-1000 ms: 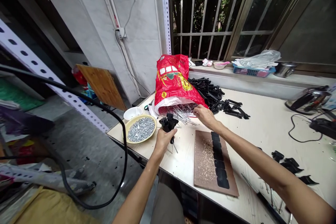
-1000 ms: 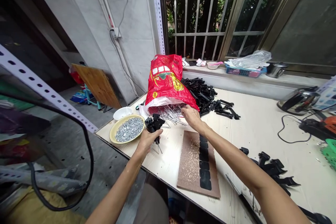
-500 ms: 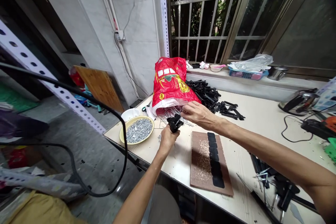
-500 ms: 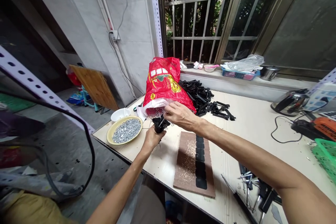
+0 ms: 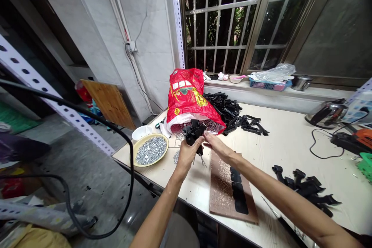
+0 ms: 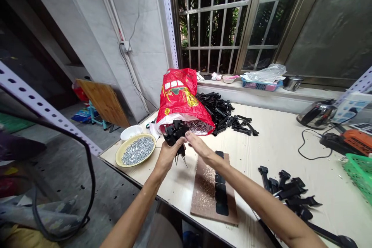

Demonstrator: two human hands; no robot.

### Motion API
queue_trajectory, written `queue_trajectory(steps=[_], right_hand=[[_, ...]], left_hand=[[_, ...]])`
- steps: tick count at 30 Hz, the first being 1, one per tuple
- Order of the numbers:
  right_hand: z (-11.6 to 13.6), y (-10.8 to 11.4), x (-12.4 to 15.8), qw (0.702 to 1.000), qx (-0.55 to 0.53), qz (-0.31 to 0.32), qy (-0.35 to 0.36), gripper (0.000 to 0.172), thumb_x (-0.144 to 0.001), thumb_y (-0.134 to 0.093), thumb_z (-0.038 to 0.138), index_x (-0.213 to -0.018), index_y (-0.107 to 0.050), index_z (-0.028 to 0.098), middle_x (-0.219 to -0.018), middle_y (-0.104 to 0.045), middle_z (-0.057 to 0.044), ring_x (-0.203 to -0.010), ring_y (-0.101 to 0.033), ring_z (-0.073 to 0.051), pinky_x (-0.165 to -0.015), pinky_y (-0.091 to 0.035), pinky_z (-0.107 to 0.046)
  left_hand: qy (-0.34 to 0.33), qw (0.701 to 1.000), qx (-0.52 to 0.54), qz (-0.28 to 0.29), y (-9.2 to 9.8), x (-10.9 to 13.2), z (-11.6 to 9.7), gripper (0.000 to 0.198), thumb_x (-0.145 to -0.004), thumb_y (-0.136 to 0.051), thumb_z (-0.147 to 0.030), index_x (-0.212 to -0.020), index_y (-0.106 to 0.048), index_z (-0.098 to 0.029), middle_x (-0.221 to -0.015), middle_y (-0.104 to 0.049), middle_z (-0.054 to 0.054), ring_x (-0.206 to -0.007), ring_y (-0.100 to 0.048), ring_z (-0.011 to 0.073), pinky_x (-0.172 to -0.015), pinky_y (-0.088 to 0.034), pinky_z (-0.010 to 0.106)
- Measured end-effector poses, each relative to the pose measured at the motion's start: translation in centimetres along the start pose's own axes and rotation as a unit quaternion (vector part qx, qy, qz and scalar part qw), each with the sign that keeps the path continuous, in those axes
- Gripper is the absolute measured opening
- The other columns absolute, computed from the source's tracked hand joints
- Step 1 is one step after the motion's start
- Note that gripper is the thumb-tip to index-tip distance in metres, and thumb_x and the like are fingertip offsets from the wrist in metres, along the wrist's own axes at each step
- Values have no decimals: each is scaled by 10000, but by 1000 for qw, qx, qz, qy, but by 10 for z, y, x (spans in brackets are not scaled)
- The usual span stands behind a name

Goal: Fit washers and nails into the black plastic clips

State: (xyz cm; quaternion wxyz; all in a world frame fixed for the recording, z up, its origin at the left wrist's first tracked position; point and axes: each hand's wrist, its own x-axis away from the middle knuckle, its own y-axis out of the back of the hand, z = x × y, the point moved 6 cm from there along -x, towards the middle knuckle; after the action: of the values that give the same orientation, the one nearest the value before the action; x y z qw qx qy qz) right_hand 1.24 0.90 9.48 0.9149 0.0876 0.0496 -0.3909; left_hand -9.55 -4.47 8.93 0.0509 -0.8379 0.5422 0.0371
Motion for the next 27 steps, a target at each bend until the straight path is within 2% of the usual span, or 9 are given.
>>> queue_trajectory(steps=[2, 4, 6, 8, 12, 15, 20, 23, 27], right_hand=[[-6, -18, -1, 996, -86, -8, -17, 500, -949, -255, 546, -1292, -462, 246, -1245, -566, -75, -1159, -526, -214, -942, -466, -399], [-3, -28, -2, 990, -127, -56, 19, 494, -945, -279, 537, -1339, -397, 261, -1283, -537, -63, -1196, -495, -206, -979, -444, -385], [6, -31, 1, 985, -123, -103, 72, 501, -940, -333, 511, -1379, -335, 270, -1329, -496, -52, -1244, -446, -198, -1041, -388, -378], [15, -31, 7, 979, -100, -131, 117, 533, -925, -400, 487, -1401, -300, 269, -1337, -483, -53, -1274, -407, -197, -1086, -334, -380], [22, -29, 22, 966, -87, -168, 175, 553, -897, -494, 429, -1390, -304, 265, -1289, -517, -62, -1237, -442, -207, -1065, -359, -375], [16, -22, 24, 956, -82, -203, 194, 472, -883, -519, 410, -1305, -400, 235, -1225, -556, -76, -1158, -504, -213, -993, -420, -365], [-6, -3, 13, 961, -20, -247, 121, 329, -769, -647, 392, -979, -562, 153, -875, -628, -50, -778, -578, -177, -694, -490, -289], [-12, 1, 7, 971, -36, -226, 66, 299, -730, -662, 413, -807, -564, 141, -718, -593, -21, -630, -524, -139, -575, -444, -257], [-7, 4, 8, 966, -45, -244, 72, 321, -763, -626, 426, -881, -576, 132, -770, -602, -31, -670, -526, -140, -609, -441, -257]], left_hand=[[-31, 999, -14, -33, -4, -2, -8, 420, -758, -619, -513, -931, -658, -133, -836, -688, 86, -846, -633, 221, -736, -482, 293], [-61, 996, -17, -67, -6, -4, -16, 450, -792, -578, -525, -1021, -639, -144, -995, -680, 110, -1031, -592, 242, -871, -444, 308], [-82, 993, -14, -82, -7, -5, -22, 496, -794, -576, -531, -1115, -604, -154, -1113, -649, 118, -1134, -542, 243, -952, -397, 312], [-88, 994, -9, -65, -7, -5, -28, 541, -785, -581, -545, -1161, -582, -156, -1169, -628, 118, -1172, -519, 245, -988, -374, 318], [-53, 998, -17, 18, -10, -2, -34, 573, -764, -577, -587, -1128, -614, -146, -1142, -652, 113, -1159, -532, 275, -964, -413, 345], [-66, 997, -12, 29, -11, -1, -35, 576, -766, -578, -583, -1154, -603, -158, -1174, -640, 103, -1167, -526, 269, -975, -410, 348], [-20, 996, 13, 89, -20, -10, -14, 544, -727, -633, -563, -1042, -647, -120, -973, -696, 109, -966, -620, 266, -862, -482, 370], [-8, 997, 31, 71, -17, -15, -8, 480, -691, -702, -491, -977, -666, -106, -882, -698, 94, -875, -636, 244, -815, -498, 360], [-21, 993, 111, 17, -12, -19, -10, 434, -675, -736, -421, -982, -663, -123, -930, -688, 84, -875, -635, 229, -796, -507, 355]])
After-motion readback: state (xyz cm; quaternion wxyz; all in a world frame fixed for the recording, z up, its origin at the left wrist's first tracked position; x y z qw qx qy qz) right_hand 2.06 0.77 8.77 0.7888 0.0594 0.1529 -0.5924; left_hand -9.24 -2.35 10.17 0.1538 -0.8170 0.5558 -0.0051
